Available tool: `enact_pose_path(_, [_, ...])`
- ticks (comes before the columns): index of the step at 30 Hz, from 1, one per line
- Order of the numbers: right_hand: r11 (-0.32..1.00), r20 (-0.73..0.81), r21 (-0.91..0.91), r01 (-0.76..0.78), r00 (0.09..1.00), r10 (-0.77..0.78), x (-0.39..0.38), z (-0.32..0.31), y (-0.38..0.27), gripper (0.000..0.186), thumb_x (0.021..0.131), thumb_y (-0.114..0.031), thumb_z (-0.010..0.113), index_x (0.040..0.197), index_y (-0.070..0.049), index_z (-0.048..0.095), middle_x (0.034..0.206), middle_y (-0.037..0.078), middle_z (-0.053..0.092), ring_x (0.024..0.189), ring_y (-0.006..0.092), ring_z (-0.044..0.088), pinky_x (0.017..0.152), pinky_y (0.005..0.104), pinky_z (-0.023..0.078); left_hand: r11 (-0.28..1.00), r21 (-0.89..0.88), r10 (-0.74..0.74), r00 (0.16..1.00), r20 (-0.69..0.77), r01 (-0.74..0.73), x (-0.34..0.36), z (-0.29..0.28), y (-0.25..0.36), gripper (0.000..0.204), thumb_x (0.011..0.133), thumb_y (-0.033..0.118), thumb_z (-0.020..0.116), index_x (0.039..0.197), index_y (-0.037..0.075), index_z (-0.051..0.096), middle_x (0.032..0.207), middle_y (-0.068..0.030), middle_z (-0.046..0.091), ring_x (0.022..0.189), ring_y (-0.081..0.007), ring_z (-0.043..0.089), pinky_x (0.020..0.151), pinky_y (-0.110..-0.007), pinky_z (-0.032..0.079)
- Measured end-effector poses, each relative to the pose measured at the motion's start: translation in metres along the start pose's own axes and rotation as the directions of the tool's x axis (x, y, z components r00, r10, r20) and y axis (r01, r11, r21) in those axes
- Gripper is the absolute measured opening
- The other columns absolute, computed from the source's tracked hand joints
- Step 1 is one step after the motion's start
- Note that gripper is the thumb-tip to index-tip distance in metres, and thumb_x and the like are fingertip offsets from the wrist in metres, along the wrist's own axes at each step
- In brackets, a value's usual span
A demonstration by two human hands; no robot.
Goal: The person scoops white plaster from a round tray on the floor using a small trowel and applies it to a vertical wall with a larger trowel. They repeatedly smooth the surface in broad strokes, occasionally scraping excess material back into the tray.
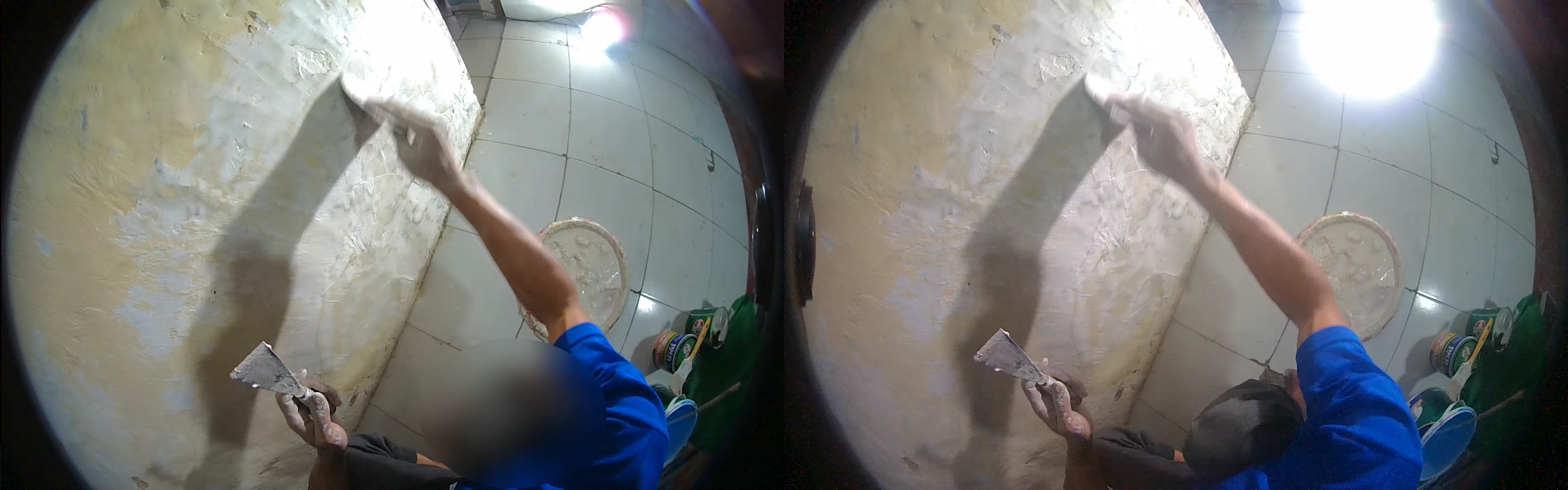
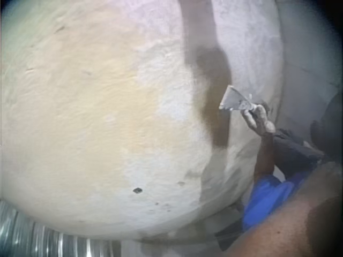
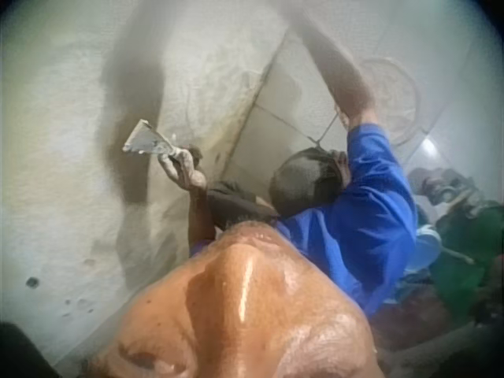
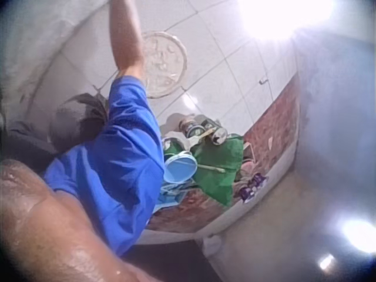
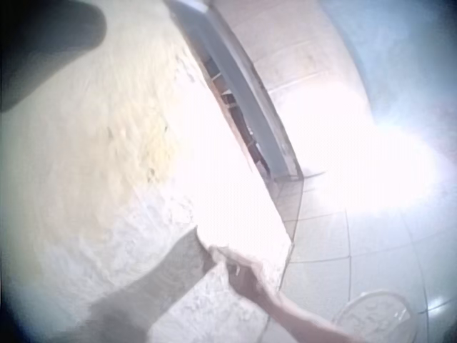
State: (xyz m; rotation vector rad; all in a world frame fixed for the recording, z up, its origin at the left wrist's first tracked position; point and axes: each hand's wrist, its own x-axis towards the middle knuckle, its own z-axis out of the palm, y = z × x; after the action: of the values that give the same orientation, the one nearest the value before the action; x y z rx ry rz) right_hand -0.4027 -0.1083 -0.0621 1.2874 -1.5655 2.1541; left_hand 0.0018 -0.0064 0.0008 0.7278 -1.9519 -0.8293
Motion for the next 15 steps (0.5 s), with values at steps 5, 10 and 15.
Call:
enact_pose_path(5, [0.982, 0.149, 0.069, 0.177, 0.971, -0.186, -0.109, 0.008, -0.053, 0.060, 0.085, 0.008, 0.055, 0.137, -0.021, 0.061, 0.126, 0.015, 0.068, 0.097, 0.0285, 0.073, 0.077, 0.0365, 0.063, 0.994, -0.048, -0.103, 0.994, -0.033, 0.102, 0.008, 0.031, 0.005, 0.058, 0.095, 0.037, 0.056, 0.130, -0.006, 0.040, 0.081, -0.0085, 0.054, 0.057, -0.0111, 0.047, 0.049, -0.023, 0.037])
enact_pose_path(10, [0.979, 0.015, 0.159, -0.130, 0.991, 0.129, -0.063, -0.015, -0.027, 0.036, 0.093, -0.004, 0.062, 0.127, -0.012, 0.069, 0.115, 0.015, 0.073, 0.090, 0.0232, 0.073, 0.082, 0.0344, 0.058, 1.000, 0.007, 0.013, 1.000, -0.012, -0.013, -0.008, 0.014, 0.008, 0.064, 0.093, 0.040, 0.060, 0.132, -0.006, 0.038, 0.081, -0.0080, 0.053, 0.058, -0.0118, 0.048, 0.050, -0.024, 0.040])
enact_pose_path(15, [0.998, -0.138, 0.050, -0.026, 0.990, 0.033, 0.029, -0.038, -0.001, 0.031, 0.099, -0.011, 0.056, 0.127, -0.014, 0.069, 0.118, 0.012, 0.073, 0.105, 0.0228, 0.070, 0.092, 0.0359, 0.054, 0.987, 0.058, -0.137, 0.973, -0.187, 0.150, -0.011, 0.013, 0.023, 0.075, 0.087, 0.052, 0.068, 0.128, -0.006, 0.044, 0.085, -0.0082, 0.054, 0.058, -0.0131, 0.050, 0.048, -0.025, 0.041])
